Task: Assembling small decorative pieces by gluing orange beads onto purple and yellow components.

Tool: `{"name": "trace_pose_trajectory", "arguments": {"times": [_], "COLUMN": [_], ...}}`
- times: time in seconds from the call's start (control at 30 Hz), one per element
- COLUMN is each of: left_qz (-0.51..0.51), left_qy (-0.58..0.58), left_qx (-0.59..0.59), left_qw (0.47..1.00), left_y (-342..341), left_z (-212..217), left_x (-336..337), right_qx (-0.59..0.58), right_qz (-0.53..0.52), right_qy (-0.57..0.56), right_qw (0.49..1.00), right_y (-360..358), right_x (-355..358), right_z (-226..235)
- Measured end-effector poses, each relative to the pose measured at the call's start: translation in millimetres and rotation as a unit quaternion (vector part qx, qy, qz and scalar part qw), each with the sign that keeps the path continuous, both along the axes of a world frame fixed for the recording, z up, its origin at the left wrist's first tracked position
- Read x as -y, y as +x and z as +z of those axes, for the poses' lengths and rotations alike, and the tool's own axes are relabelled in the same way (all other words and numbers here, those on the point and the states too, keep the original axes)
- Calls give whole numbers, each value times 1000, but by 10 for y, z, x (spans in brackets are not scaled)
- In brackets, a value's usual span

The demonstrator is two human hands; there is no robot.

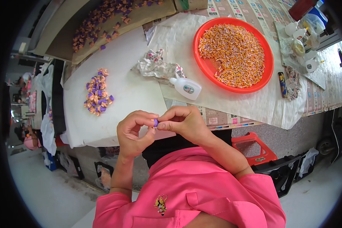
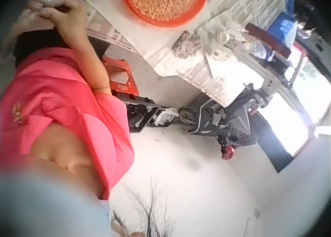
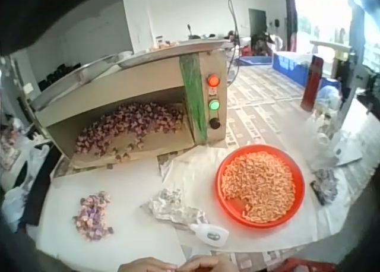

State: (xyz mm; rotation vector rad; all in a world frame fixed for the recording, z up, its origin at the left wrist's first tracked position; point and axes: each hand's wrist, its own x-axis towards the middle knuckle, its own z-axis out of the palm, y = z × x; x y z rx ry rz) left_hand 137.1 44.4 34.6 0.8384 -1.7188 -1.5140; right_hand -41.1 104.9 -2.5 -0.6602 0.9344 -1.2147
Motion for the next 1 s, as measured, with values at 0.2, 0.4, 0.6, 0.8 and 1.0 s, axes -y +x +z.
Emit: {"name": "trace_pose_trajectory", "arguments": {"times": [0.2, 0.4, 0.6, 0.8, 1.0], "left_qz": [-15, -16, -18, -14, -17], "left_qy": [2, 12, 5, 7, 11], "left_qx": [11, 5, 5, 3, 0], "left_qw": [1000, 1000, 1000, 1000, 1000], "left_y": [-24, 24, 43, -12, -75], "left_z": [-85, -115, -78, -87, -106], "left_x": [47, 63, 13, -22, -19], "right_qx": [18, 11, -21, -27, -37], "right_qz": [-15, -23, -26, -33, -34], "right_qy": [10, 20, 24, 19, 10], "right_qw": [1000, 999, 999, 999, 999], "right_y": [-6, 61, 91, 37, -18], "right_x": [19, 21, -38, -62, -64], "right_z": [-93, -103, -44, -46, -94]}}
